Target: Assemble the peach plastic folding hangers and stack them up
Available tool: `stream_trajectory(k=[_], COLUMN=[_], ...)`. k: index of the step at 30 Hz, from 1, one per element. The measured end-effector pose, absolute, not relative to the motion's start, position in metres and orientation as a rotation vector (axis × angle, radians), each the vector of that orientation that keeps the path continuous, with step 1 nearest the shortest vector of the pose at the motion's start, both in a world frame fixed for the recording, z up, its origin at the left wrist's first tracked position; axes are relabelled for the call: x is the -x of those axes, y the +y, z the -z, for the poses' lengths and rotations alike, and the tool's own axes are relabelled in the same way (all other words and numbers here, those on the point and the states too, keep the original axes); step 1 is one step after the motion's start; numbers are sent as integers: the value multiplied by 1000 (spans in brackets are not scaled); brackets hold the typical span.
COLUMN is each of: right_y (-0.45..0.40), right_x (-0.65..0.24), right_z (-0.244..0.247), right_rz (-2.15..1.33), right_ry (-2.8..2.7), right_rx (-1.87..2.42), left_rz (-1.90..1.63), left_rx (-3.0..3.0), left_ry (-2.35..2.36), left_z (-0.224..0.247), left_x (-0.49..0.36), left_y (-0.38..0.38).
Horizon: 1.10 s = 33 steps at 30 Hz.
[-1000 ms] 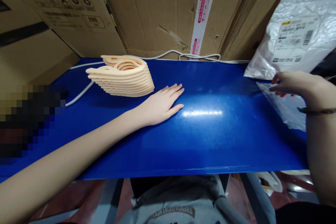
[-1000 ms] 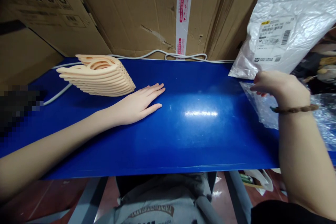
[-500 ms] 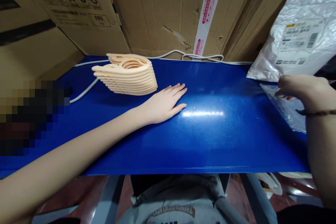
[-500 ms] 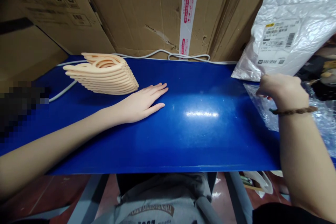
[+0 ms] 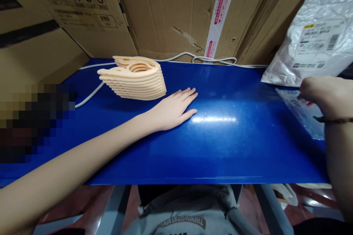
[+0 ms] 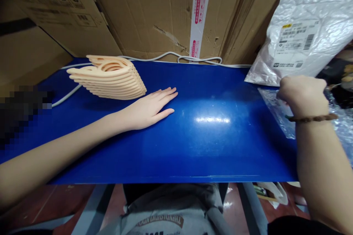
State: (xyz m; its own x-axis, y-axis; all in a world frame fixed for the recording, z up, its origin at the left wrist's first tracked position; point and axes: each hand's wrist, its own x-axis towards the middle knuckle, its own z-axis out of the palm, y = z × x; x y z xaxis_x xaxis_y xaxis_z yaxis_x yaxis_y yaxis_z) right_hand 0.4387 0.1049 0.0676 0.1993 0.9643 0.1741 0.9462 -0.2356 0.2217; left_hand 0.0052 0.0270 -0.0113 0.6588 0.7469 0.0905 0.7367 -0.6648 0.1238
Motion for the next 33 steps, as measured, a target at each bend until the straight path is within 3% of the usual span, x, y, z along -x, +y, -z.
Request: stream_trajectory(k=[3, 6, 7, 8, 10, 11, 16, 27, 33], right_y=[89, 70, 63, 57, 48, 45, 47, 18, -4], right_x=[-413, -371, -357, -343, -319, -310, -295, -271, -253], right_z=[-79, -85, -85, -84, -79, -76, -52, -37, -38], right_rz=[-437, -470, -274, 164, 1075, 1256, 742, -41, 41], right_ry=[1690, 1981, 2280, 2594, 2878, 2950, 3065, 2930, 3087], right_rx=[-2430, -2495, -2493, -2459, -2005, -1712, -1018, -1065, -762], left_rz=[-214, -248, -286, -346, -515, -607, -842, -549, -376], left_rx=[-2787, -2765, -2748, -2726, -2679, -2661, -2683, -3010, -3099], left_ry=[1247, 1234, 1230, 1231, 1235, 1231, 1284, 1467, 1547], left_z=[12, 13, 13, 13, 13, 13, 9, 11, 5], left_x=[-5, -5, -5, -5, -5, -5, -5, -2, -7], left_y=[27, 26, 26, 26, 25, 25, 25, 25, 18])
